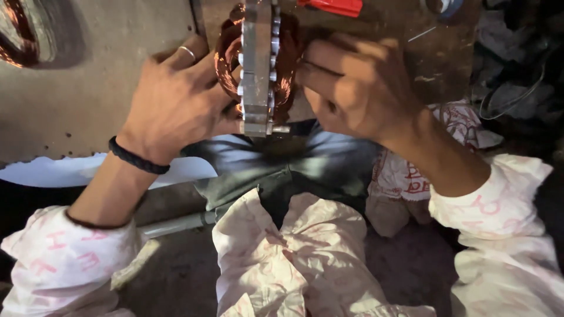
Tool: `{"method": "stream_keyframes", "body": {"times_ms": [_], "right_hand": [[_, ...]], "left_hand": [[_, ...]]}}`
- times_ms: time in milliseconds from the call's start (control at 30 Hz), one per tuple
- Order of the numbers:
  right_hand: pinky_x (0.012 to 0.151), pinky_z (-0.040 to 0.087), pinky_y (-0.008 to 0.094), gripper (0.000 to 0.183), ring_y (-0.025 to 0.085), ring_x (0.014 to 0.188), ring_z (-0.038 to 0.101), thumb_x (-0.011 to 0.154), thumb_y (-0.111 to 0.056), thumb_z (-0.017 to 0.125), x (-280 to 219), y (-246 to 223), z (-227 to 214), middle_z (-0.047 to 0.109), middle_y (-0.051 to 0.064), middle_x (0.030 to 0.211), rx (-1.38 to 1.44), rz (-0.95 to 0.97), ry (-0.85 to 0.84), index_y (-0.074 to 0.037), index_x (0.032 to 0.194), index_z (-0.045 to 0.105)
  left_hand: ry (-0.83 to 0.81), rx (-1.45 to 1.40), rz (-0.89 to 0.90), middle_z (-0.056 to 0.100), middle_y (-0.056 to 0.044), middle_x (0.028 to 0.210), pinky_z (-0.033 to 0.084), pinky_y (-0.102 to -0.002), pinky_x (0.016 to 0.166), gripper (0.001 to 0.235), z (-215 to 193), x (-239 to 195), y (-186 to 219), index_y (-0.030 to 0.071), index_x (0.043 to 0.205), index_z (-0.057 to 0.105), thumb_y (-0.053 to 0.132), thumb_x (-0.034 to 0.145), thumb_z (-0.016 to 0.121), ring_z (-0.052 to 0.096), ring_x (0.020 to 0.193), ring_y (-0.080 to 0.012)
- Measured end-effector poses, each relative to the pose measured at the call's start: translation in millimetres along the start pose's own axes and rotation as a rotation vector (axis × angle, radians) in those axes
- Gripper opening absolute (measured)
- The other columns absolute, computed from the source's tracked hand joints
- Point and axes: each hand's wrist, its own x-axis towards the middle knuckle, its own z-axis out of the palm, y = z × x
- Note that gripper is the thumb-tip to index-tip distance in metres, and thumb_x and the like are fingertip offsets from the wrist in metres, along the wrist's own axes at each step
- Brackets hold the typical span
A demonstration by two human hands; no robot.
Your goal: Assembling and securing copper wire windings onto a motor stator core at a workbench.
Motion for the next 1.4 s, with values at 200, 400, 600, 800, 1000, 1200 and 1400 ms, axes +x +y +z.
{"method": "stream_keyframes", "body": {"times_ms": [200,400,600,800,1000,1200,1400], "right_hand": [[0.052,0.05,0.033,0.018,0.02,0.073,0.066,0.083,-0.007,0.072,-16,19,14,0.067,0.001,0.089,-0.082,-0.037,-0.018,-0.013,0.099,0.077],[0.042,0.046,0.03,0.019,0.023,0.077,0.067,0.078,-0.021,0.073,-24,23,23,0.065,0.002,0.082,-0.115,-0.139,-0.064,-0.014,0.096,0.076],[0.061,0.055,0.034,0.022,0.023,0.091,0.068,0.086,-0.015,0.073,-23,11,11,0.072,0.003,0.101,-0.089,-0.062,-0.105,-0.012,0.107,0.078],[0.07,0.057,0.031,0.023,0.018,0.09,0.068,0.093,-0.004,0.084,-26,-4,7,0.068,0.01,0.107,0.351,0.205,0.24,-0.003,0.115,0.077],[0.071,0.051,0.035,0.032,0.025,0.09,0.064,0.087,-0.01,0.091,4,-7,-2,0.062,0.014,0.101,0.372,0.258,0.231,0.002,0.113,0.076],[0.078,0.056,0.037,0.024,0.029,0.099,0.068,0.09,-0.005,0.083,-4,-12,14,0.062,0.016,0.108,0.33,0.263,0.157,0.001,0.11,0.072],[0.069,0.055,0.037,0.019,0.024,0.085,0.069,0.098,-0.017,0.08,-9,-12,5,0.065,0.01,0.105,0.075,0.217,0.084,-0.01,0.116,0.08]], "left_hand": [[-0.014,0.082,-0.023,0.067,0.002,0.129,0.053,-0.045,0.076,0.062,2,4,0,0.024,0.13,0.073,0.062,0.082,0.073,0.064,0.118,-0.0276],[-0.022,0.097,-0.036,0.066,0.002,0.131,0.053,-0.047,0.083,0.057,6,-7,4,0.024,0.125,0.072,0.068,0.088,0.069,0.062,0.12,-0.0255],[-0.073,0.105,-0.01,0.065,-0.001,0.129,0.055,-0.047,0.082,0.05,0,-6,5,0.021,0.113,0.073,0.059,0.081,0.068,0.061,0.121,-0.0249],[-0.026,-0.003,-0.007,0.063,-0.003,0.115,0.056,-0.043,0.081,0.056,-13,-9,0,0.014,0.101,0.073,0.065,0.079,0.071,0.063,0.108,-0.0256],[0.379,-0.593,-0.363,0.058,-0.012,0.129,0.055,-0.036,0.092,0.018,-24,-2,11,0.002,0.119,0.069,0.008,0.102,0.071,0.065,0.11,-0.0256],[0.272,-0.617,-0.208,0.05,-0.023,0.139,0.056,-0.042,0.093,0.032,-27,20,5,-0.002,0.12,0.068,0.003,0.089,0.075,0.065,0.11,-0.0347],[0.206,-0.402,-0.18,0.063,-0.009,0.132,0.057,-0.039,0.088,0.028,-5,13,-6,0.006,0.117,0.074,0.014,0.092,0.082,0.069,0.107,-0.0273]]}}
